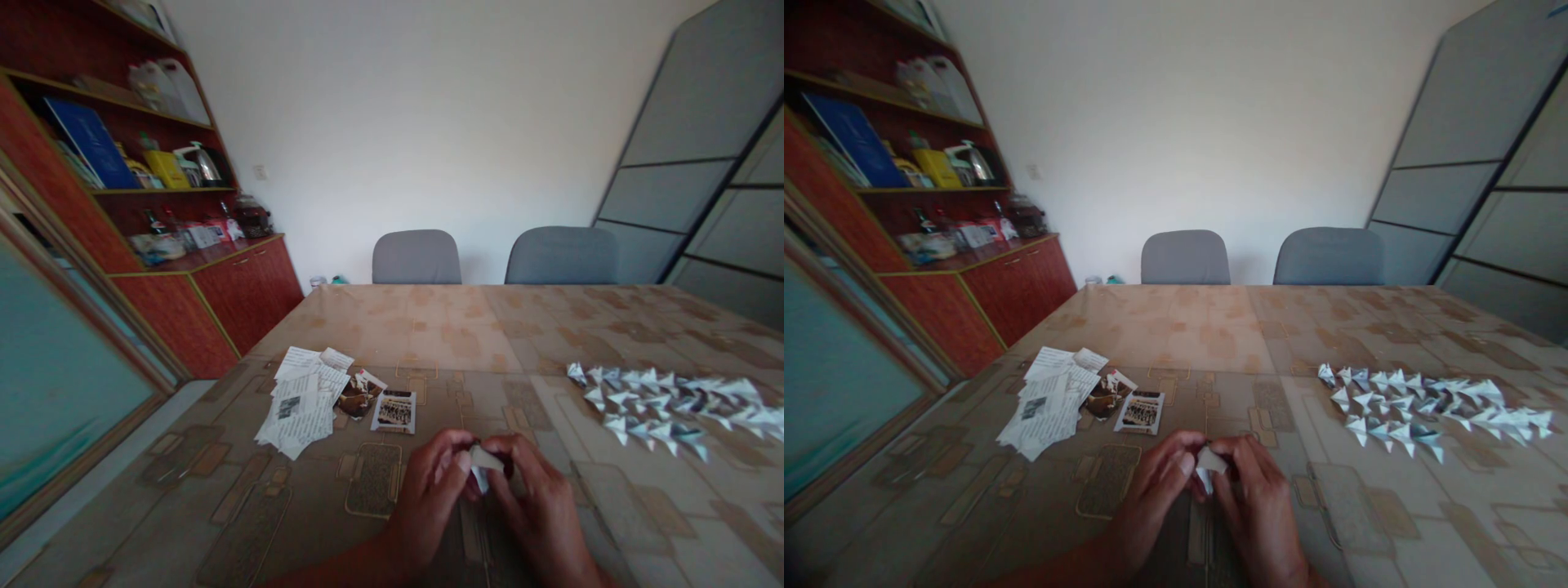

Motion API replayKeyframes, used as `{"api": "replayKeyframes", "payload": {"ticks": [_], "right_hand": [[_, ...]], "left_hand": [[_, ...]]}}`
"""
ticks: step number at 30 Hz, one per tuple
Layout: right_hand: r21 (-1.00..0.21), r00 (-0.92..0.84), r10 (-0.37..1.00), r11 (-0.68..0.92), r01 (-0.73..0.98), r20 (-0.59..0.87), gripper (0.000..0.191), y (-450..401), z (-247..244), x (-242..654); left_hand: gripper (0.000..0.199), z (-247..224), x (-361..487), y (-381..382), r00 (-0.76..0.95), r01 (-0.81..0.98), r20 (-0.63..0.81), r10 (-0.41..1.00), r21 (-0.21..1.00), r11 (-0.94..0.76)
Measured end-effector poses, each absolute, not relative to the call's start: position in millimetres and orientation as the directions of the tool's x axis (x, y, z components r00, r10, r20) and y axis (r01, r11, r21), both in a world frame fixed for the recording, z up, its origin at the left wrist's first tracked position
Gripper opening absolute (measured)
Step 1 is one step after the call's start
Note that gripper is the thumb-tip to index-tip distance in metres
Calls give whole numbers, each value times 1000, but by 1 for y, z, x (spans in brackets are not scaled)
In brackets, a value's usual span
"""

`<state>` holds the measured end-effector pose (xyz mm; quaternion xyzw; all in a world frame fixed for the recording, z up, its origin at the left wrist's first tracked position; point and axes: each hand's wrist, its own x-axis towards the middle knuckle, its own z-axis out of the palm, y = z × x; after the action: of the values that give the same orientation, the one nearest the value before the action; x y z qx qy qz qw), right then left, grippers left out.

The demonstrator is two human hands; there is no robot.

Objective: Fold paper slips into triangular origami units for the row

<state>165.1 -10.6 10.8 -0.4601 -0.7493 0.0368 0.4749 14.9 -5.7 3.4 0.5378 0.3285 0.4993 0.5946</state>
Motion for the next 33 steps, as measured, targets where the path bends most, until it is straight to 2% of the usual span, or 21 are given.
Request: {"api": "replayKeyframes", "payload": {"ticks": [5, 11, 19, 23, 26, 33], "right_hand": [[-522, -115, 737, 570, 635, 666, 12, -12, 11, 166], [-528, -135, 730, 597, 604, 671, 11, -14, 14, 167], [-565, -176, 730, 637, 525, 660, 8, -15, 21, 170], [-610, -155, 761, 609, 506, 630, 8, -14, 19, 172], [-650, -160, 783, 596, 472, 601, 9, -14, 17, 171], [-661, -201, 772, 625, 416, 603, 10, -16, 15, 172]], "left_hand": [[35, -3, 15, -4, 297, -271, 133, 946, 961, -50], [33, -9, 16, -4, 271, -334, 147, 951, 941, -50], [27, -6, 16, -6, 227, -233, 188, 955, 963, -134], [26, -3, 16, -8, 248, -259, 208, 946, 955, -142], [24, 0, 15, -10, 231, -185, 204, 951, 969, -163], [30, 6, 15, -15, 207, -188, 229, 951, 963, -191]]}}
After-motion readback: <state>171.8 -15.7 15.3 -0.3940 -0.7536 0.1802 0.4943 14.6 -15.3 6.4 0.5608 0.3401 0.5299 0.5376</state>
